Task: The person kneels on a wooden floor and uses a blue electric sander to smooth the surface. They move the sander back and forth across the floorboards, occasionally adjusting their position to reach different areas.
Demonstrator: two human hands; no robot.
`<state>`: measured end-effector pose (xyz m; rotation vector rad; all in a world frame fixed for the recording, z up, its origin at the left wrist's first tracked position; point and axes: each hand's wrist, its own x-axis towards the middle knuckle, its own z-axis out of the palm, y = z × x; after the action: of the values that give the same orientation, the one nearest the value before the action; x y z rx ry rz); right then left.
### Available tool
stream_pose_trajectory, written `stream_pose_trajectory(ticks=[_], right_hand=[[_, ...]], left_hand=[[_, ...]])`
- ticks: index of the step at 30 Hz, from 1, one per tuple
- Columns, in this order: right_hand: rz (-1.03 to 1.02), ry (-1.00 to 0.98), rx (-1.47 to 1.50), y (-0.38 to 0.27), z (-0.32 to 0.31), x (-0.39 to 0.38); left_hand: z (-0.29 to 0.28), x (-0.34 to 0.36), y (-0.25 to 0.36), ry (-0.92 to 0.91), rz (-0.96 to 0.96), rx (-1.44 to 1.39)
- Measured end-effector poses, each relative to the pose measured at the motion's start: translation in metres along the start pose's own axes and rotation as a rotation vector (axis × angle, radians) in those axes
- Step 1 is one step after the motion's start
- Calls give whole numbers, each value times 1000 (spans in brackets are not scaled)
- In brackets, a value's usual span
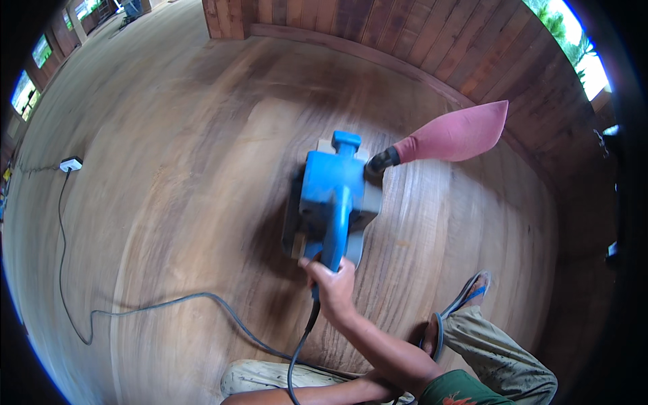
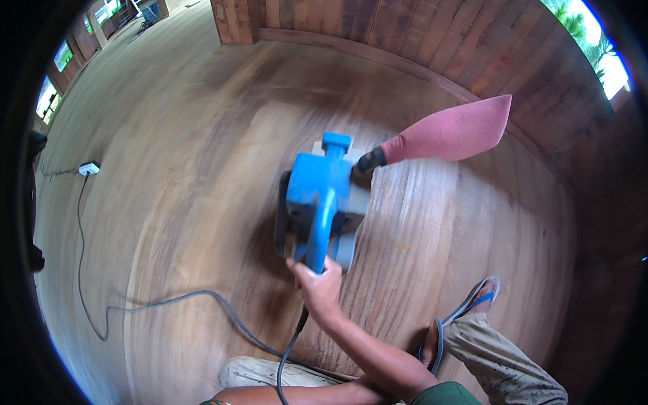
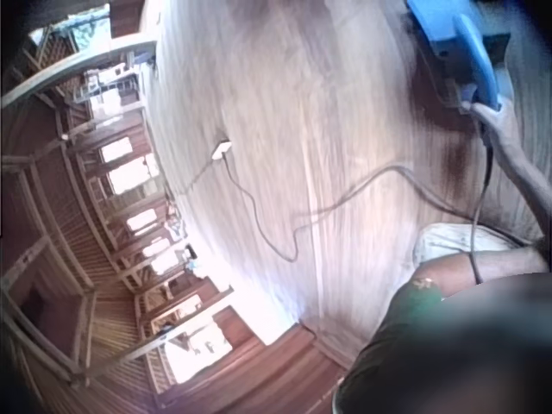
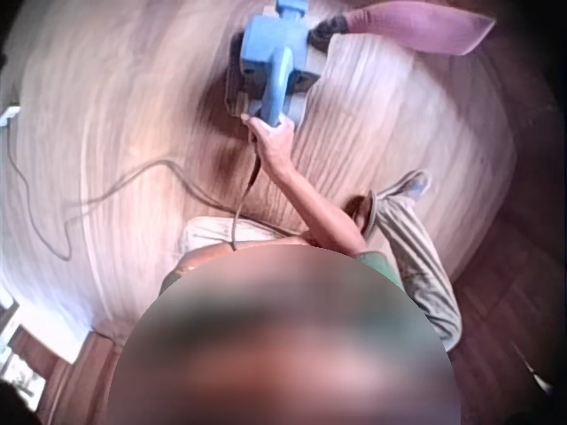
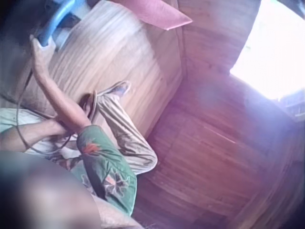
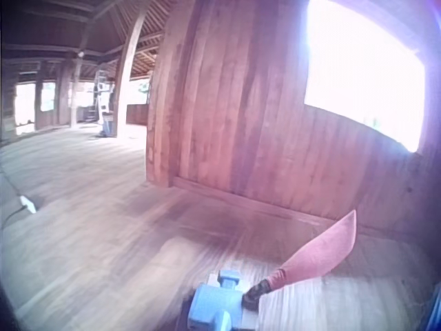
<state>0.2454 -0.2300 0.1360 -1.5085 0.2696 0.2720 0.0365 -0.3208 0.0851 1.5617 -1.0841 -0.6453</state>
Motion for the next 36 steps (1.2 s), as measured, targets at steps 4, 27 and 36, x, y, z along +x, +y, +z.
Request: stream_pose_trajectory(ticks=[4,27,36], right_hand=[[42,-27,45,6,7,-38],[-112,-14,165,-92,-68,307],[-135,40,186,-91,-79,327]], left_hand=[[4,-19,8,-92,15,-32],[-46,-2,23,333,-230,-277],[-55,-2,14,402,-269,-316]])
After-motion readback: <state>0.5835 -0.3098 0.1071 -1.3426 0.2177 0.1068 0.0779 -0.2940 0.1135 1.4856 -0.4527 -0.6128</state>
